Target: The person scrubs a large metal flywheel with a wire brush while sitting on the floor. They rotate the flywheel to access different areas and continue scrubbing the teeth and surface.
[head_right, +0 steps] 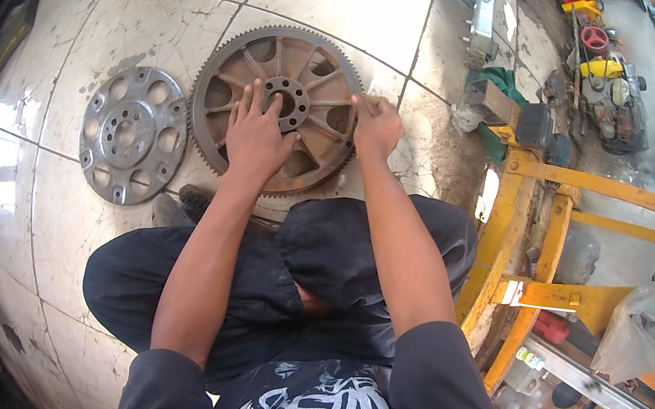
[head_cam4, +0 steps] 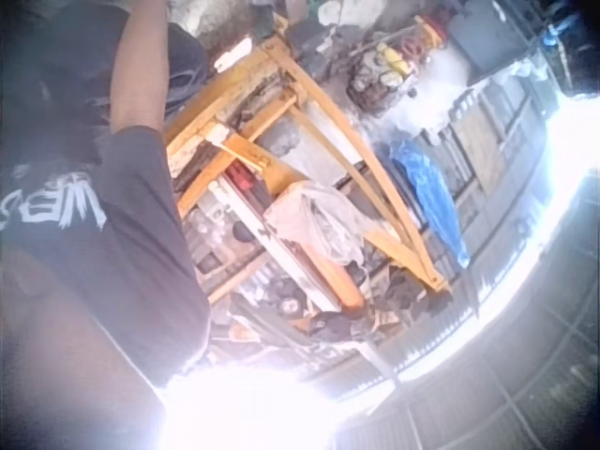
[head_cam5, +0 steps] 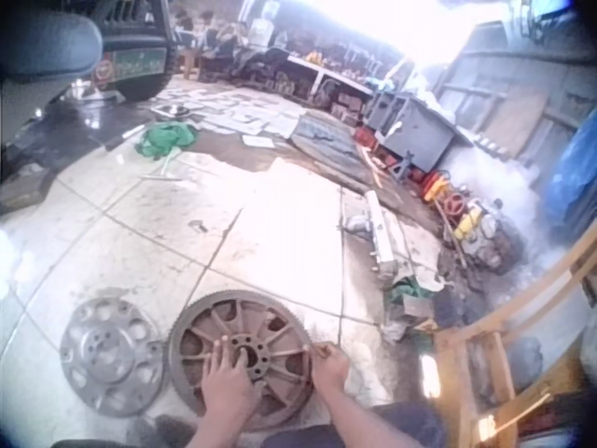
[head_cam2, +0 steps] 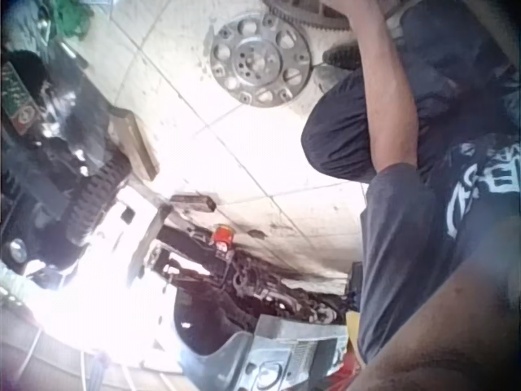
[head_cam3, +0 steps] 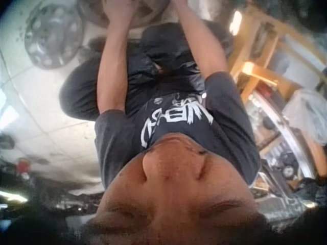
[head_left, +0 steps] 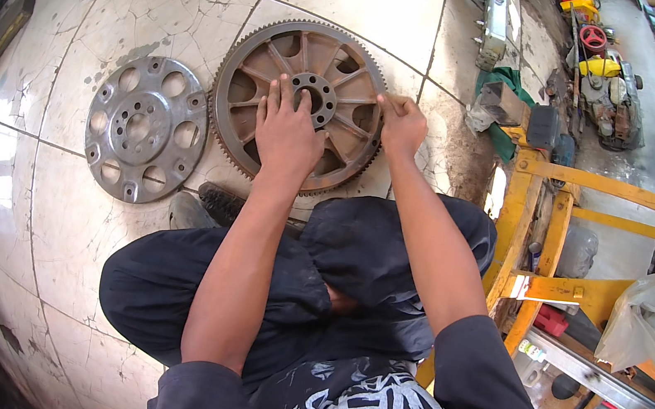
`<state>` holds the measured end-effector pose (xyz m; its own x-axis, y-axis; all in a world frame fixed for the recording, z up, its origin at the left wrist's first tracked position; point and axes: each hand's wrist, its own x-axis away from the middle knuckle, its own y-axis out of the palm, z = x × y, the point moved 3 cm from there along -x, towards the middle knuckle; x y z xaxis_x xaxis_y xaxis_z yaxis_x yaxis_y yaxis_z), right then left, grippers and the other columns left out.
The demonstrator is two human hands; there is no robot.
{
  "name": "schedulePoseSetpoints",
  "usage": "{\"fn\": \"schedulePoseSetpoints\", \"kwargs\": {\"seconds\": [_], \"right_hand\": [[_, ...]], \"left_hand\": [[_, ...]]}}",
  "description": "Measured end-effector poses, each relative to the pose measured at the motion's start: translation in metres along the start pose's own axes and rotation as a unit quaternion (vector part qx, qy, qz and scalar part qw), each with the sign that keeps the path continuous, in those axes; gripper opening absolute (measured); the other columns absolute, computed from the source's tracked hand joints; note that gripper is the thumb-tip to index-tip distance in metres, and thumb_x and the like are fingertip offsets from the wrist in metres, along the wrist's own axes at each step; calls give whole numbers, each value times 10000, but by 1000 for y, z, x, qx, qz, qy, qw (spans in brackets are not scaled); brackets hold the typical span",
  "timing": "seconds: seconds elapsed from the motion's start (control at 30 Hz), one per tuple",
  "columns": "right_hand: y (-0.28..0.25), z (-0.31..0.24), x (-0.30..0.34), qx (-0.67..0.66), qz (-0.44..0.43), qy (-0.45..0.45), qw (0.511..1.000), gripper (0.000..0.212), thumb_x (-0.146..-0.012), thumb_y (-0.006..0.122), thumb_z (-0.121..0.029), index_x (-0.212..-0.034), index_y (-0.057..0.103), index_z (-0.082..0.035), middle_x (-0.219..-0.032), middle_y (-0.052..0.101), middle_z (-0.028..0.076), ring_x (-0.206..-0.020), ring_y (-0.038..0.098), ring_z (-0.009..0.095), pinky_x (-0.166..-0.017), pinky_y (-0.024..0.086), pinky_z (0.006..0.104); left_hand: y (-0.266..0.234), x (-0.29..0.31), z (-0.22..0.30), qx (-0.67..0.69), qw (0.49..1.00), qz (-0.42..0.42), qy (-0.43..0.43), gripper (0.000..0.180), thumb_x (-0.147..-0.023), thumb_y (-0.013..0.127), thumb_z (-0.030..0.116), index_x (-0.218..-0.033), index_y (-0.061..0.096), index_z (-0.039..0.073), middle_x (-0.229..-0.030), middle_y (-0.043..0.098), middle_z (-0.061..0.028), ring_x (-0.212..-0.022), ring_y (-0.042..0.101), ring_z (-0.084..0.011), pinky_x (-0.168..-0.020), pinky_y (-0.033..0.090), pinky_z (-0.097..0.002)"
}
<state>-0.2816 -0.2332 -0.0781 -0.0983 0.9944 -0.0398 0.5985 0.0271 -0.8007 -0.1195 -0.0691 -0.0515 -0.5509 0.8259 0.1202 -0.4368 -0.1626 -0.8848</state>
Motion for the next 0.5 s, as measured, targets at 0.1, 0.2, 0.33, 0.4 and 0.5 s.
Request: {"fn": "schedulePoseSetpoints", "kwargs": {"seconds": [0.1, 0.2, 0.33, 0.4, 0.5], "right_hand": [[-4, 10, 16, -42, -11, -8, 999, 283, -889, 875, -333, -1019, 822, -88, -939, 823, 69, -861, 763, 177, -818, 558, 335], [-4, 1, 11, -68, -1, 7, 998, 295, -887, 874, -347, -1016, 819, -88, -931, 822, 67, -856, 763, 182, -812, 556, 339], [2, -10, -5, -73, 10, 6, 997, 295, -892, 870, -348, -1002, 815, -80, -913, 818, 71, -843, 759, 181, -802, 552, 344], [5, -9, -3, -39, 6, -13, 999, 292, -896, 866, -345, -1000, 813, -77, -911, 818, 76, -835, 756, 183, -798, 551, 345], [3, 8, 11, -2, -4, -53, 999, 283, -904, 860, -335, -1000, 812, -73, -921, 819, 85, -827, 753, 190, -792, 552, 346]], "left_hand": [[-3, 0, -1, 7, 1000, -14, -5, 775, -856, 836, 419, -1512, 581, 95, -1716, 311, -204, -1594, 296, -347, -1286, 297, -475], [-2, 1, -1, 0, 1000, -27, 2, 774, -856, 836, 436, -1508, 589, 99, -1724, 290, -208, -1607, 264, -345, -1297, 272, -474], [-1, 3, 4, -6, 999, -47, 14, 816, -868, 827, 446, -1548, 539, 100, -1726, 265, -234, -1617, 227, -363, -1310, 234, -483], [1, 2, 5, -2, 999, -34, 1, 861, -874, 823, 445, -1580, 485, 86, -1720, 264, -254, -1614, 227, -382, -1310, 225, -498], [4, 0, 5, 27, 1000, -15, -7, 918, -879, 818, 442, -1614, 418, 63, -1709, 268, -280, -1608, 233, -405, -1307, 216, -519]]}}
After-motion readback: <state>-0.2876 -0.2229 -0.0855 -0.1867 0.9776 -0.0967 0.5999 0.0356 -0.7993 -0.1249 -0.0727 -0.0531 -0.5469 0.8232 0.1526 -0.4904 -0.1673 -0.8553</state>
